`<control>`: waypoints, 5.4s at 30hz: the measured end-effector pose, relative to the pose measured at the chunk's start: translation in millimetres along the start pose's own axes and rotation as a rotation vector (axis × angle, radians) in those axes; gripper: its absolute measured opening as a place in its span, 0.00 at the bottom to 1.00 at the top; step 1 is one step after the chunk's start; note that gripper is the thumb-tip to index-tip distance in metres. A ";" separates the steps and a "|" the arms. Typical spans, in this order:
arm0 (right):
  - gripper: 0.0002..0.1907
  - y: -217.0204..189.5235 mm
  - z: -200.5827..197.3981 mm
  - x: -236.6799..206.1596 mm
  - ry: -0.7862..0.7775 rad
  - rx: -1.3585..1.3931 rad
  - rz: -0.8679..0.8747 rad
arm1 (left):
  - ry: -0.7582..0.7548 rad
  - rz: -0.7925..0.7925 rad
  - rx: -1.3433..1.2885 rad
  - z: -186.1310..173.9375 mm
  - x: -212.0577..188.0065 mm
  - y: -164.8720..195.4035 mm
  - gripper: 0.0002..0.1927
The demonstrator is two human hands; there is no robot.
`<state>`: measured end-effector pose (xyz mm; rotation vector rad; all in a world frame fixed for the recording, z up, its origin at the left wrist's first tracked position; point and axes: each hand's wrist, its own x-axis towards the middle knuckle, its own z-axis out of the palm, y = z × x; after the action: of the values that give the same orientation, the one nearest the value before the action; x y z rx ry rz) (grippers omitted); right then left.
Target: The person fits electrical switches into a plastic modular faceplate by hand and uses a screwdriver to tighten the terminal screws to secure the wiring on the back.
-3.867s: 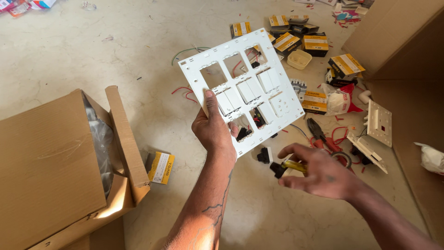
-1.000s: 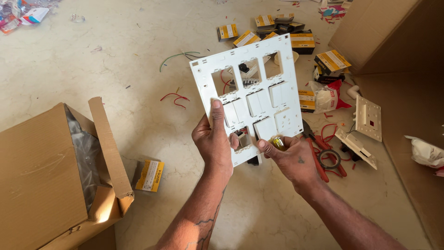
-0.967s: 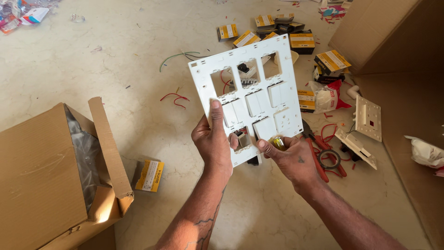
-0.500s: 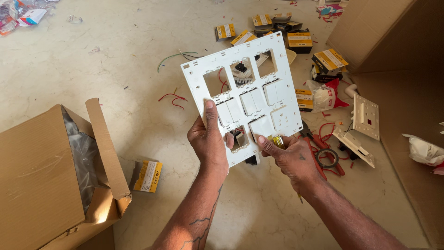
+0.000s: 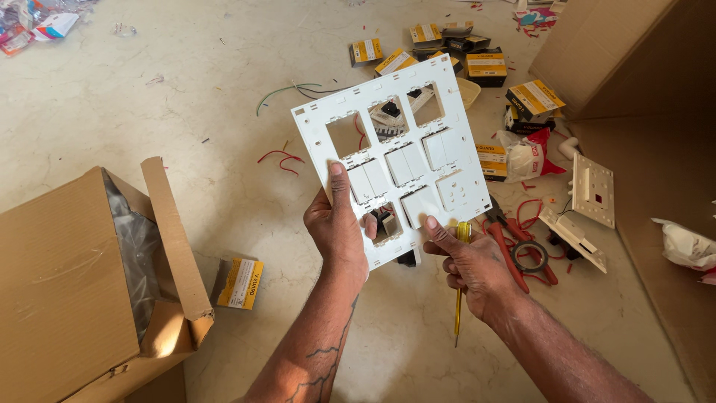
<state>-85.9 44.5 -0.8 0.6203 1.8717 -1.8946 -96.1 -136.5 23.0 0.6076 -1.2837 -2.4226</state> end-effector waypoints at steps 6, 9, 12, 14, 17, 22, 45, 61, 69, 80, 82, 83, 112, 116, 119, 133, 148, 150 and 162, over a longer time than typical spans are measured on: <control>0.37 -0.7 0.8 -1.9 0.048 -0.057 0.035 | -0.014 0.006 0.013 -1.1 -0.9 -2.5 0.22; 0.38 -1.0 2.1 -2.7 0.062 -0.075 0.042 | -0.013 -0.004 0.027 -1.8 -1.0 -1.6 0.22; 0.38 -1.0 3.0 -2.7 0.071 -0.100 0.057 | -0.010 -0.009 0.044 -2.5 -1.1 -0.8 0.22; 0.38 -1.6 2.3 -2.8 0.058 -0.093 0.063 | -0.009 -0.010 0.046 -2.1 -1.3 -1.0 0.22; 0.37 -2.9 0.0 -3.6 0.008 -0.034 0.047 | -0.016 -0.017 0.040 -0.8 -2.1 -2.2 0.22; 0.35 -4.0 0.6 -4.4 -0.118 0.121 0.034 | -0.045 -0.015 0.030 -0.7 -2.0 -2.6 0.21; 0.26 -0.3 5.9 -4.5 -0.040 0.124 0.000 | -0.119 0.034 0.076 0.9 -4.0 -1.9 0.20; 0.25 11.0 6.2 -2.8 0.057 -0.007 -0.046 | -0.121 0.039 0.090 2.9 -12.6 -6.9 0.22; 0.19 1.6 12.4 -15.6 -0.017 0.243 0.012 | -0.211 0.152 0.119 7.8 -17.8 -5.6 0.24; 0.24 0.7 9.9 -20.0 0.041 0.128 -0.101 | -0.261 0.216 0.153 8.2 -25.6 -5.7 0.24; 0.22 2.4 9.7 -18.9 0.053 0.129 -0.087 | -0.255 0.211 0.174 8.2 -26.4 -5.6 0.24; 0.22 3.6 9.6 -17.2 0.063 0.130 -0.082 | -0.260 0.211 0.172 8.1 -25.8 -5.0 0.24; 0.33 28.0 -4.1 33.3 -0.198 -1.245 -0.380 | 0.011 0.204 -0.013 -10.5 5.6 36.2 0.22; 0.34 7.5 -17.2 29.2 -0.477 -0.803 -0.092 | 0.056 0.190 -0.010 -11.6 7.9 34.2 0.22; 0.29 -8.8 -27.4 20.1 -0.725 -0.581 -0.031 | 0.094 0.183 -0.013 -13.2 9.9 31.8 0.23; 0.14 5.5 -32.9 29.2 -0.758 0.131 -0.070 | 0.161 0.125 -0.045 -15.5 11.9 28.9 0.23; 0.11 -12.5 -8.9 4.5 -0.546 -0.014 -0.188 | 0.111 0.133 -0.035 -13.2 6.9 19.5 0.23; 0.11 -16.1 -3.2 -2.0 -0.435 -0.129 -0.265 | 0.082 0.137 -0.043 -13.6 6.3 16.3 0.24; 0.21 -18.5 28.0 -36.7 0.131 -0.691 -0.847 | 0.004 0.121 -0.013 -10.9 1.3 -9.7 0.30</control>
<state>-67.2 16.0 35.5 -0.3434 2.9474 -1.3999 -92.5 -139.5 9.1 0.5153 -1.2642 -2.3282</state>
